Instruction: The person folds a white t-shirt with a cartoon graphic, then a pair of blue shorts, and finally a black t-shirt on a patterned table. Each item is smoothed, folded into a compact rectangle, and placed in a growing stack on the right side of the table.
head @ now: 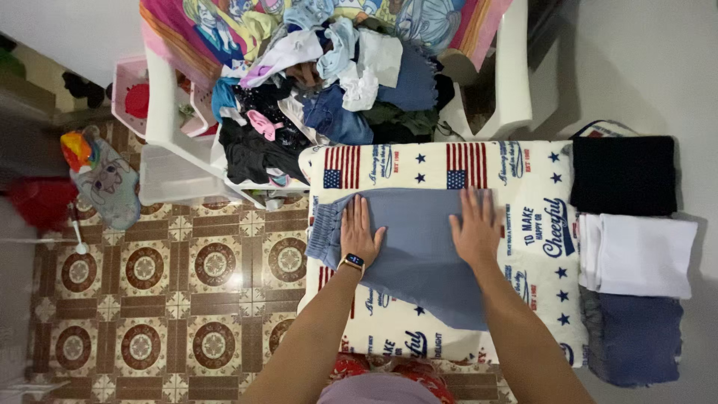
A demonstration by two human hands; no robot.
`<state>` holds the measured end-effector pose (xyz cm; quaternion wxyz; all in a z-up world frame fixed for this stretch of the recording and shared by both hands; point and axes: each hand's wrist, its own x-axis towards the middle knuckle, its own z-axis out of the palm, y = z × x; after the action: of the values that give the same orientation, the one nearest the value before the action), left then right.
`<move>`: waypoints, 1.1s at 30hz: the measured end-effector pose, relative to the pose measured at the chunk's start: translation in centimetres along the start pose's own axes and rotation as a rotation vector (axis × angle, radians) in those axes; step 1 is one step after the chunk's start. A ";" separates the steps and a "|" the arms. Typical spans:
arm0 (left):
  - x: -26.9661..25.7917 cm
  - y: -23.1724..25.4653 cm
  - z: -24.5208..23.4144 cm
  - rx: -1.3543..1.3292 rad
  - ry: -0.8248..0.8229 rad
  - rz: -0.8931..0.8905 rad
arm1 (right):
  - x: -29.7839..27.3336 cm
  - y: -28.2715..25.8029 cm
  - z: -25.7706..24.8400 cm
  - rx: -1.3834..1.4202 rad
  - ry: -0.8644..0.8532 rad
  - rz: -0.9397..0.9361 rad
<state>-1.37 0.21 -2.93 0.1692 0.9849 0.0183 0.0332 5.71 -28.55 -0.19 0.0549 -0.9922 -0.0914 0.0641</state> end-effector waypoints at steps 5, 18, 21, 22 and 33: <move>0.5 0.2 0.4 0.119 -0.122 -0.033 | 0.0 -1.5 0.0 -0.027 0.014 0.133; -3.7 4.1 -1.0 -0.010 -0.216 0.060 | -9.1 -6.6 2.4 0.210 0.088 -0.064; -3.1 3.0 -1.8 -0.051 -0.237 0.095 | -10.7 -3.1 1.8 0.200 0.221 -0.039; -3.3 2.6 -1.8 -0.058 -0.162 0.146 | -11.5 -2.1 1.8 0.129 0.211 -0.013; -2.8 2.0 -0.8 0.022 -0.260 0.178 | -16.9 3.3 1.6 0.001 0.121 0.074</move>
<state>-4.18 -1.51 -1.64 0.1554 0.9804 -0.0910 -0.0798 -10.43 -34.80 -0.18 0.0584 -0.9970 -0.0510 0.0063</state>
